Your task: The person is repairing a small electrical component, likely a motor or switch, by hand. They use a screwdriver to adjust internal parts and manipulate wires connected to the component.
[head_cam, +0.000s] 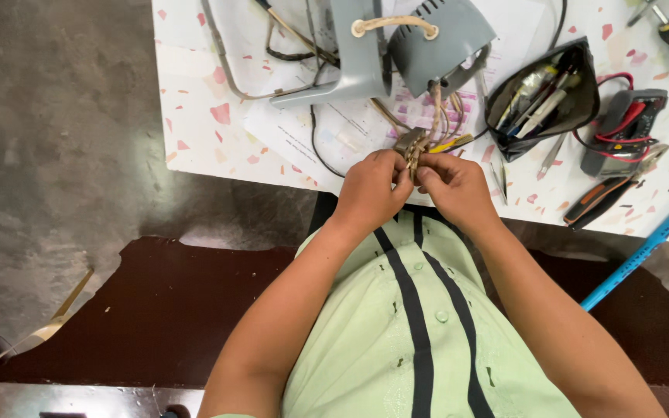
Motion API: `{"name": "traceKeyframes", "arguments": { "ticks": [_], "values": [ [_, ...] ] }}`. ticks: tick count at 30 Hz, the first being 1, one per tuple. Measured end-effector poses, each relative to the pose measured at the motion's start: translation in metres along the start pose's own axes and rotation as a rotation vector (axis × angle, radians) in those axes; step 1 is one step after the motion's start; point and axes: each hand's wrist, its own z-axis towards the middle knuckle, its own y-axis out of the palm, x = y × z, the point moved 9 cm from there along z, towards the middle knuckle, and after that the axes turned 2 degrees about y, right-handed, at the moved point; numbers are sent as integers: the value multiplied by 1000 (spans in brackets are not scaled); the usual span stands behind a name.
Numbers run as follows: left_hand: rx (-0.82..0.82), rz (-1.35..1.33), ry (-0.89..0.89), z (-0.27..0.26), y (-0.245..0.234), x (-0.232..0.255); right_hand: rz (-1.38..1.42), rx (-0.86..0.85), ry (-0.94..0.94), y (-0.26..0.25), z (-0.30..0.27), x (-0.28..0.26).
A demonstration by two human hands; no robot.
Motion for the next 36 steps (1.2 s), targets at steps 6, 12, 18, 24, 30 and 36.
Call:
{"name": "traceKeyframes", "arguments": {
  "ticks": [6, 12, 18, 24, 30, 36],
  "values": [
    [62, 185, 156, 0, 10, 23, -39, 53, -8, -19, 6, 20],
    [137, 289, 273, 4, 20, 40, -230, 95, -173, -38, 3, 5],
    [221, 346, 351, 8, 35, 43, -258, 158, -114, -43, 5, 7],
    [320, 486, 391, 12, 40, 49, -242, 222, -115, -51, 12, 23],
    [258, 351, 409, 9, 34, 45, -46, 47, -4, -51, 18, 29],
    [268, 349, 377, 3, 30, 41, 105, -82, 64, -41, 13, 31]
  ]
}}
